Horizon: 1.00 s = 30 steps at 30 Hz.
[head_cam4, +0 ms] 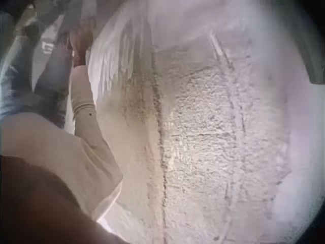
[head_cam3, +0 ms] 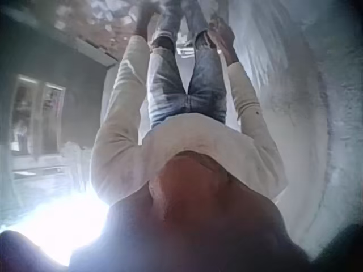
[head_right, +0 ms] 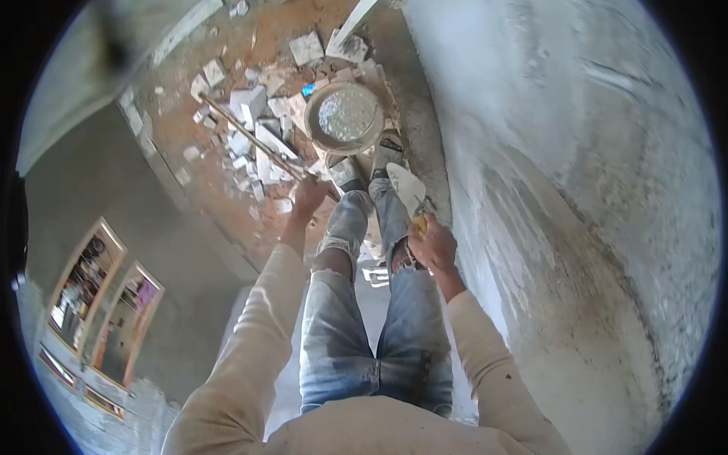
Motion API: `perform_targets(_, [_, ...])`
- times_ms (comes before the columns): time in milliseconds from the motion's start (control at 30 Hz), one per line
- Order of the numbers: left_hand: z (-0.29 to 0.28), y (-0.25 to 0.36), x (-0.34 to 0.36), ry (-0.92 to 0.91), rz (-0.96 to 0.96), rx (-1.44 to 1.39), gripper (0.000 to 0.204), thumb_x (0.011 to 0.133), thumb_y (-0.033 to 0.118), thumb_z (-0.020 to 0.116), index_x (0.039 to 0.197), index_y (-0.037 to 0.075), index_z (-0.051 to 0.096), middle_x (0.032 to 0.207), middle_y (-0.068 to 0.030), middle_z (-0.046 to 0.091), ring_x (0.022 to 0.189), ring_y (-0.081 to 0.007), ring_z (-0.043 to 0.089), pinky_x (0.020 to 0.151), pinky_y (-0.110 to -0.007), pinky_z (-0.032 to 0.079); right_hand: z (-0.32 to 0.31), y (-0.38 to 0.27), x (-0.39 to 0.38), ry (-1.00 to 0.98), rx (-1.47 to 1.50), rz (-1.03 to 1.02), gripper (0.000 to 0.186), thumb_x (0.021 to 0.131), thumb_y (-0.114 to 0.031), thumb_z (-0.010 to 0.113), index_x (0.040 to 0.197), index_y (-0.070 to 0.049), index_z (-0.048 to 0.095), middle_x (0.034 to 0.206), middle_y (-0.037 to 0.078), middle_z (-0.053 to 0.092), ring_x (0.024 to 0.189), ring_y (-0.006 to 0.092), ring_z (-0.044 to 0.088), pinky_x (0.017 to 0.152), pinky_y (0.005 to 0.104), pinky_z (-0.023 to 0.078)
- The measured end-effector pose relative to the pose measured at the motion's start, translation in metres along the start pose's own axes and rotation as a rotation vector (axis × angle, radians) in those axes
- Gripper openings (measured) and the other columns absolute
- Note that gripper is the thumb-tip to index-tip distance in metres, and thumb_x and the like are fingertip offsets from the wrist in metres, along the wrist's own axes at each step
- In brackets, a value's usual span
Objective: Apply plaster to a concrete wall using a trowel and bucket.
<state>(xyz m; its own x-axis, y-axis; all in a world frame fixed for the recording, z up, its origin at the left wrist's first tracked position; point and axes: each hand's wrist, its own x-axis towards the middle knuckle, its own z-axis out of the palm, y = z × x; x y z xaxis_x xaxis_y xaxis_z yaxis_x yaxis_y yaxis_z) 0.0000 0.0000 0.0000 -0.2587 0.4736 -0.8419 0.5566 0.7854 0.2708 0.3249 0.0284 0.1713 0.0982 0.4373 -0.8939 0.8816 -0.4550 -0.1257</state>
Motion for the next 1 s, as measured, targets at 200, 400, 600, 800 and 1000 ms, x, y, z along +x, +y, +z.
perform_targets(200, [0.058, -0.040, 0.073, 0.104, 0.037, -0.133, 0.078, 0.073, 0.038, 0.085, 0.130, -0.007, 0.055, 0.123, -0.0293, 0.064, 0.112, -0.0440, 0.063, 0.098, -0.048, 0.049, -0.027, -0.088, 0.163, 0.092, -0.304, -0.227, 0.034, 0.088, -0.036, 0.064, 0.110, -0.012, 0.072, 0.105, 0.018, 0.073, 0.099, 0.0390, 0.070, 0.088, 0.0488, 0.055])
perform_targets(400, [0.019, -0.025, 0.200, 0.128, 0.197, -0.620, 0.104, 0.076, 0.040, 0.088, 0.148, -0.013, 0.034, 0.131, -0.0286, 0.062, 0.119, -0.0326, 0.063, 0.097, -0.039, 0.052, -0.023, -0.116, 0.230, 0.213, -0.523, -0.272, 0.044, 0.087, -0.035, 0.065, 0.122, -0.010, 0.069, 0.116, 0.016, 0.072, 0.112, 0.0353, 0.066, 0.097, 0.0461, 0.051])
perform_targets(600, [-0.001, -0.016, 0.233, -0.156, 0.164, -0.807, 0.054, 0.083, 0.003, 0.069, 0.134, -0.005, 0.055, 0.109, -0.0131, 0.070, 0.087, -0.0230, 0.068, 0.078, -0.036, 0.058, 0.023, -0.095, 0.211, 0.030, -0.485, -0.182, 0.051, 0.087, -0.034, 0.065, 0.133, -0.010, 0.063, 0.119, 0.020, 0.069, 0.116, 0.0352, 0.063, 0.100, 0.0461, 0.049])
perform_targets(800, [0.039, 0.015, 0.187, -0.108, 0.075, -0.789, 0.042, 0.074, -0.002, 0.063, 0.115, -0.003, 0.066, 0.088, -0.0090, 0.069, 0.071, -0.0194, 0.062, 0.063, -0.034, 0.051, 0.016, -0.061, 0.194, 0.173, -0.415, -0.262, 0.040, 0.093, -0.035, 0.064, 0.121, -0.006, 0.064, 0.100, 0.019, 0.073, 0.096, 0.0398, 0.070, 0.086, 0.0488, 0.054])
perform_targets(1000, [0.026, 0.002, 0.096, 0.005, 0.068, -1.073, 0.030, 0.074, 0.004, 0.064, 0.103, -0.004, 0.067, 0.082, -0.0043, 0.066, 0.066, -0.0143, 0.056, 0.060, -0.032, 0.047, -0.022, -0.114, 0.191, 0.211, -0.549, -0.397, 0.032, 0.089, -0.029, 0.065, 0.109, -0.005, 0.068, 0.094, 0.020, 0.072, 0.088, 0.0371, 0.070, 0.082, 0.0487, 0.054])
